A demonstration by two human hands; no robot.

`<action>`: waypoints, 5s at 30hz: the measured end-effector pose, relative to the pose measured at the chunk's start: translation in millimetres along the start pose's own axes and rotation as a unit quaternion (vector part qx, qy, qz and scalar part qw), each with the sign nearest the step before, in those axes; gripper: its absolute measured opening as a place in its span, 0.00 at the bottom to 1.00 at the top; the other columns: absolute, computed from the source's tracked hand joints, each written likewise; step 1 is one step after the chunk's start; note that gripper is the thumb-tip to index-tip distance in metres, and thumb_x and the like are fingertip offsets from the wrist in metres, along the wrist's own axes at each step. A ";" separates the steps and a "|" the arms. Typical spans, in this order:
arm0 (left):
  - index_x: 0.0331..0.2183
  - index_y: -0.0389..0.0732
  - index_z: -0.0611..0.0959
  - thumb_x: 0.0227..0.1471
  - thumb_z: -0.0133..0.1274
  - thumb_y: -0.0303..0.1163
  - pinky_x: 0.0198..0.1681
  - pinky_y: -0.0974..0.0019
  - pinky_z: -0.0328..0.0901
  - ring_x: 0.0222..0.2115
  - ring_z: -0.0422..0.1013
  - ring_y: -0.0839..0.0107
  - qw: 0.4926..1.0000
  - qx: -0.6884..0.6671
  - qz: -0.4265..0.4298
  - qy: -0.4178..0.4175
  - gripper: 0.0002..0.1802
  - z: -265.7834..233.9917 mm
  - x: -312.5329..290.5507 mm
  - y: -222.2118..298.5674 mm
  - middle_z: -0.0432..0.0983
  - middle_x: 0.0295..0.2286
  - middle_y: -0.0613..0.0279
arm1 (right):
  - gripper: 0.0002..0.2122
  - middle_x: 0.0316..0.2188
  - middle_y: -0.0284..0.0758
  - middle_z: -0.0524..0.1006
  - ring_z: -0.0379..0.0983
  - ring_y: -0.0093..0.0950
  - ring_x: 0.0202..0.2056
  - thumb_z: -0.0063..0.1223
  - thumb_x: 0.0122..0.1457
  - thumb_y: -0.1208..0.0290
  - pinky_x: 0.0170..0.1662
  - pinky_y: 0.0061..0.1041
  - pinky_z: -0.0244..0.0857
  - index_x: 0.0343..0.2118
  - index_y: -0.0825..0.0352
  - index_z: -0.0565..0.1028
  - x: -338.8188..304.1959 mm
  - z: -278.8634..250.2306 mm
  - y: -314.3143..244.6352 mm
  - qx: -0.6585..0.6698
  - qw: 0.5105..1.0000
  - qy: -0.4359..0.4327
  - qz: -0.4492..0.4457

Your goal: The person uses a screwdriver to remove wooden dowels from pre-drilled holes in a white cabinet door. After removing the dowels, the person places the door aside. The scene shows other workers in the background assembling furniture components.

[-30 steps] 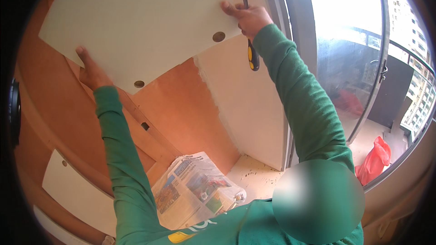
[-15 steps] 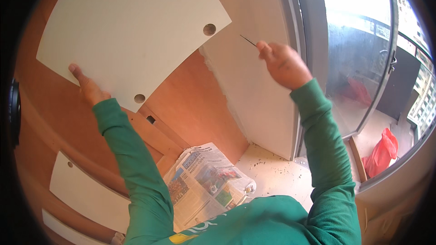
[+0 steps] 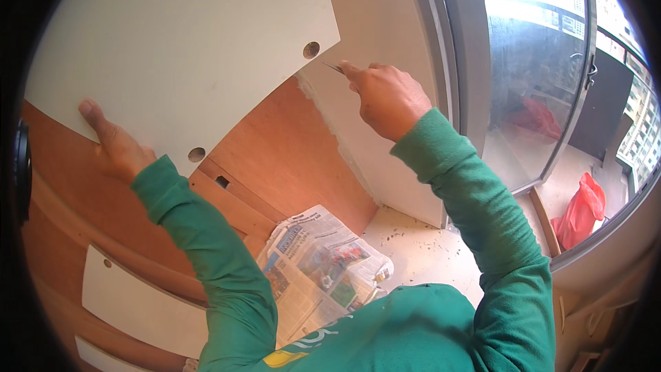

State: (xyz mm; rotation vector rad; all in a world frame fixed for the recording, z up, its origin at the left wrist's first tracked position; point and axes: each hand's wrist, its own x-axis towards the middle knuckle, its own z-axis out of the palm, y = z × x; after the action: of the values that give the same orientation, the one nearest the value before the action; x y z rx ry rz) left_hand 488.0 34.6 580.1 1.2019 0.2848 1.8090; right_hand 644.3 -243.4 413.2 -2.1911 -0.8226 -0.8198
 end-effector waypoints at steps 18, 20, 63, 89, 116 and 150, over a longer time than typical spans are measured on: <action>0.19 0.39 0.75 0.40 0.75 0.64 0.22 0.70 0.70 0.17 0.65 0.74 0.985 -0.080 0.147 -0.042 0.38 48.4 -70.0 34.2 0.70 0.20 0.67 | 0.13 0.30 0.48 0.80 0.79 0.47 0.34 0.48 0.64 0.77 0.40 0.45 0.72 0.50 0.66 0.79 27.7 27.0 21.2 0.049 0.986 -0.034 0.156; 0.15 0.42 0.71 0.40 0.75 0.64 0.20 0.71 0.67 0.16 0.61 0.76 0.982 -0.079 0.166 -0.046 0.40 53.0 -72.6 35.6 0.66 0.17 0.70 | 0.13 0.31 0.50 0.81 0.79 0.52 0.36 0.49 0.63 0.75 0.41 0.48 0.73 0.50 0.67 0.78 34.9 20.7 29.0 0.135 0.967 -0.118 0.183; 0.18 0.38 0.77 0.43 0.75 0.61 0.26 0.69 0.71 0.18 0.66 0.76 0.951 -0.100 0.273 -0.107 0.36 86.0 -123.1 47.3 0.71 0.19 0.69 | 0.12 0.31 0.48 0.80 0.78 0.51 0.35 0.48 0.69 0.70 0.38 0.48 0.71 0.52 0.64 0.76 3.1 52.3 67.7 0.031 0.983 0.069 0.168; 0.14 0.41 0.72 0.43 0.73 0.64 0.23 0.71 0.68 0.16 0.61 0.77 0.953 -0.098 0.269 -0.100 0.39 94.1 -143.6 38.3 0.68 0.16 0.71 | 0.14 0.25 0.55 0.75 0.74 0.57 0.31 0.45 0.62 0.78 0.38 0.50 0.69 0.50 0.74 0.74 -6.1 61.6 66.9 0.167 0.974 -0.011 0.153; 0.31 0.36 0.81 0.55 0.59 0.70 0.31 0.66 0.72 0.25 0.66 0.71 0.995 0.001 0.101 -0.026 0.39 89.3 -113.8 19.5 0.71 0.29 0.63 | 0.19 0.22 0.22 0.66 0.63 0.12 0.19 0.41 0.73 0.69 0.19 0.14 0.58 0.61 0.68 0.75 -70.1 10.7 99.3 0.551 0.793 -0.099 0.238; 0.70 0.32 0.58 0.59 0.49 0.73 0.70 0.59 0.53 0.69 0.54 0.56 0.976 0.030 -0.102 -0.191 0.59 62.8 -83.1 -55.6 0.53 0.70 0.50 | 0.25 0.15 0.20 0.59 0.51 0.13 0.15 0.72 0.55 0.45 0.19 0.19 0.47 0.37 0.68 0.82 4.5 -17.9 127.1 0.509 0.798 0.175 0.271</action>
State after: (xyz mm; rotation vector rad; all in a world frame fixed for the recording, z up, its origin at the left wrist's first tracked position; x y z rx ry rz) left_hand 579.4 -17.2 526.3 1.4752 0.2314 1.3695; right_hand 733.7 -330.5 383.0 -1.1311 -0.2674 -0.3145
